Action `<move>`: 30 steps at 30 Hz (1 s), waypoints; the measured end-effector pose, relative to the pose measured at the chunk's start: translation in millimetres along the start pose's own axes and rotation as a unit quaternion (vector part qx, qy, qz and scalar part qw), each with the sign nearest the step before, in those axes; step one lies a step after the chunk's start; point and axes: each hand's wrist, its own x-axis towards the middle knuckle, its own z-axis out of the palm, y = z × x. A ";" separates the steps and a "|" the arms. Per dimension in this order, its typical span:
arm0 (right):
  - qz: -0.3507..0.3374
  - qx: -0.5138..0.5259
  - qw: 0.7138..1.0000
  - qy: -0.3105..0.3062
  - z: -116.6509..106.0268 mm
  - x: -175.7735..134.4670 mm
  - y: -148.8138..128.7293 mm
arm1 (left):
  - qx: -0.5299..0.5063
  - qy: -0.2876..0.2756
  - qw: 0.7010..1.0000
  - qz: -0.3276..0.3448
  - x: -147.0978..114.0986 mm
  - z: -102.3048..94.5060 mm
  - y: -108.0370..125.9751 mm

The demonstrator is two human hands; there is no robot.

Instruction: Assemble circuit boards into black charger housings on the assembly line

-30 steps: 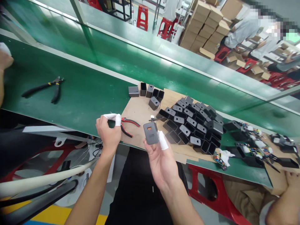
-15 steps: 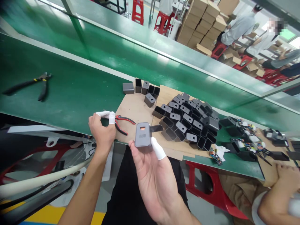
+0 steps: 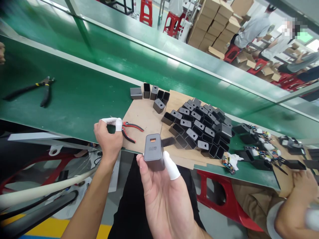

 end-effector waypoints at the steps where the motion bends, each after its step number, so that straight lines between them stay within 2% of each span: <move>1: -0.006 -0.007 1.000 0.005 -1.1 -1.0 0.2 | 0.002 -0.001 1.000 0.000 0.1 -0.1 0.3; 8: -0.008 -0.025 0.999 0.018 -5.8 -4.2 0.7 | 0.003 -0.001 1.000 0.008 -0.1 -0.7 -0.3; 14: 0.044 0.062 0.997 0.020 -4.0 -3.8 -0.3 | 0.011 -0.005 1.000 -0.004 -0.6 -1.7 1.6; 17: 0.044 0.078 0.996 0.004 -5.1 -4.3 -1.1 | 0.014 -0.004 1.000 -0.006 -0.4 -1.4 2.6; 22: 0.011 0.011 1.000 -0.009 -9.8 -5.1 3.4 | 0.016 -0.002 1.000 -0.007 -0.1 -0.5 2.1; 25: -0.042 -0.090 0.995 -0.004 -18.7 7.7 12.0 | 0.015 -0.005 1.000 -0.009 0.0 -0.5 0.9; 27: -0.129 -0.225 0.966 -0.003 -31.7 27.3 16.0 | 0.016 -0.003 1.000 -0.006 0.0 -0.6 -0.3; 28: -0.192 -0.314 0.930 -0.001 -40.3 39.8 16.2 | 0.017 -0.001 1.000 -0.004 0.0 -0.7 -1.1; 29: -0.260 -0.417 0.871 0.000 -49.8 53.3 15.2 | 0.019 0.000 1.000 -0.001 -0.1 -0.8 -1.8; 30: -0.325 -0.512 0.795 0.012 -59.4 66.9 12.9 | 0.020 0.001 1.000 0.002 -0.3 -1.0 -2.6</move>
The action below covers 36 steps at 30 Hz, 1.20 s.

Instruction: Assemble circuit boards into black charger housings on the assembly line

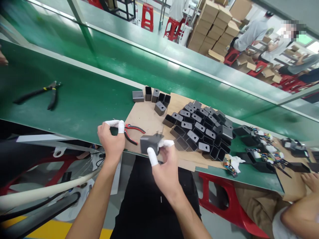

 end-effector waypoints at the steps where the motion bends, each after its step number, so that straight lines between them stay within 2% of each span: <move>1: -0.059 -0.111 0.992 -0.004 -2.2 8.9 13.4 | 0.001 0.000 1.000 0.003 -0.2 -0.1 -0.8; 2: -0.100 -0.197 0.975 -0.014 -4.3 17.2 25.3 | 0.001 0.000 1.000 0.005 -0.5 -0.2 -1.5; 4: -0.154 -0.299 0.941 -0.041 -7.1 29.8 43.4 | 0.002 0.001 1.000 0.007 -1.0 -0.4 -2.6; 7: -0.201 -0.348 0.914 -0.059 -5.0 36.4 58.0 | 0.010 0.001 1.000 0.001 -1.5 -1.4 -3.2; 10: -0.239 -0.364 0.899 -0.039 -0.1 34.1 66.2 | 0.021 -0.019 1.000 0.000 -0.8 -4.4 -1.5; 13: -0.271 -0.365 0.891 -0.016 1.7 32.2 73.4 | 0.045 -0.095 0.993 0.056 0.7 -10.8 2.5; 16: -0.281 -0.351 0.893 -0.014 1.4 33.2 78.0 | 0.070 -0.209 0.961 0.169 1.5 -18.1 6.0; 18: -0.279 -0.334 0.900 -0.021 1.9 34.3 79.6 | 0.083 -0.257 0.940 0.207 1.2 -20.7 6.8; 20: -0.278 -0.321 0.905 -0.027 3.3 34.8 80.9 | 0.105 -0.259 0.941 0.194 0.5 -20.6 6.9; 24: -0.274 -0.331 0.903 -0.021 6.7 33.9 83.2 | 0.155 -0.201 0.957 0.141 0.0 -15.6 8.0; 30: -0.279 -0.328 0.902 -0.002 10.2 31.0 81.6 | 0.126 -0.259 0.926 0.244 6.8 -13.8 10.6; 34: -0.294 -0.321 0.900 0.014 18.2 38.5 78.4 | 0.133 -0.246 0.931 0.235 9.1 -15.3 8.7; 36: -0.303 -0.316 0.899 0.026 21.3 47.8 65.9 | 0.138 -0.232 0.938 0.220 8.8 -15.6 7.1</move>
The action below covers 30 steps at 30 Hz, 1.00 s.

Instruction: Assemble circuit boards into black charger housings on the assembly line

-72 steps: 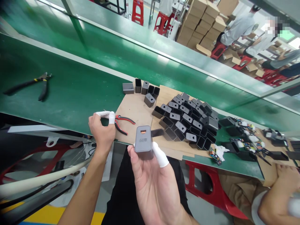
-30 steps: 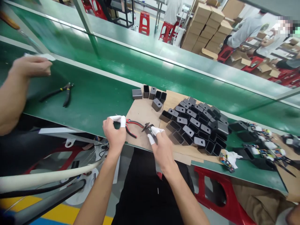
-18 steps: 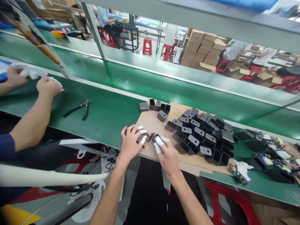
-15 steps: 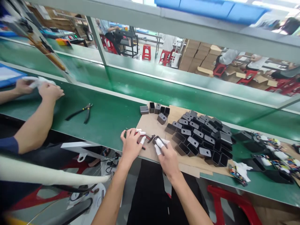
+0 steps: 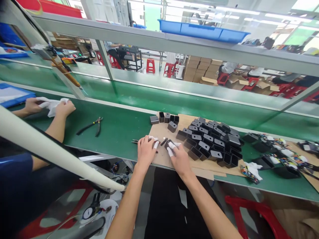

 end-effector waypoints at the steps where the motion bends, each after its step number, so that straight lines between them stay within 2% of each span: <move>1: -0.002 0.000 1.000 0.010 -5.0 10.7 -4.4 | 0.000 0.004 1.000 -0.006 -0.5 0.3 -0.6; 5: -0.016 0.009 0.997 0.073 -46.7 58.5 -35.0 | -0.005 0.008 1.000 -0.002 -1.9 1.0 -3.3; 7: -0.030 0.017 0.993 0.116 -62.5 69.9 -48.4 | -0.009 0.007 1.000 0.001 -2.1 1.6 -4.3; 8: -0.028 0.014 0.993 0.116 -63.9 69.2 -51.3 | -0.010 0.007 1.000 0.000 -1.9 2.2 -4.6; 10: -0.011 -0.003 0.997 0.076 -51.8 55.1 -47.8 | -0.010 0.008 1.000 -0.009 -1.0 4.2 -4.7; 13: 0.017 -0.032 0.999 -0.005 -14.1 18.0 -26.4 | -0.008 0.007 1.000 -0.019 1.2 7.2 -3.9; 15: 0.031 -0.041 0.998 -0.022 5.8 -1.4 -11.7 | -0.006 0.004 1.000 -0.020 2.8 7.9 -3.1; 17: 0.040 -0.042 0.998 -0.031 14.7 -10.4 -2.7 | -0.005 0.000 1.000 -0.019 3.8 7.2 -2.5; 21: 0.051 -0.029 0.998 -0.035 11.7 -8.0 0.4 | -0.004 -0.002 1.000 -0.017 3.6 5.8 -2.4; 25: 0.055 -0.006 0.998 -0.024 -2.9 2.6 -6.3 | -0.012 0.000 1.000 -0.019 2.3 8.7 -3.3; 30: 0.061 0.061 0.994 0.072 -30.7 17.4 -24.2 | -0.025 0.003 0.999 -0.030 2.0 13.1 -4.1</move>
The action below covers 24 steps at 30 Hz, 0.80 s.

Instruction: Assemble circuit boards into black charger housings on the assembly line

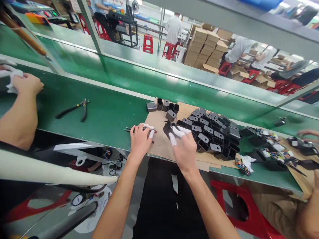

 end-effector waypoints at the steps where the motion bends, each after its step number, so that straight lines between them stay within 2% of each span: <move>1: 0.001 0.000 1.000 0.003 -1.7 -0.2 -1.9 | -0.003 -0.001 1.000 -0.001 0.1 0.2 0.0; 3: 0.003 -0.018 1.000 -0.023 0.4 -7.1 0.8 | -0.008 -0.001 1.000 -0.003 0.3 0.2 0.2; 7: -0.001 -0.038 0.996 -0.086 17.3 -37.3 23.2 | -0.009 0.004 1.000 -0.001 0.2 0.6 0.7; 11: 0.000 -0.035 0.996 -0.081 24.4 -49.9 33.8 | 0.002 0.004 1.000 0.001 0.3 0.0 1.5; 17: 0.034 0.018 0.999 -0.037 13.9 -36.5 24.2 | 0.001 -0.009 1.000 0.008 1.3 -2.7 1.7; 24: 0.089 0.067 0.992 -0.058 20.3 -43.9 30.9 | 0.005 -0.008 1.000 0.000 2.2 -3.1 5.1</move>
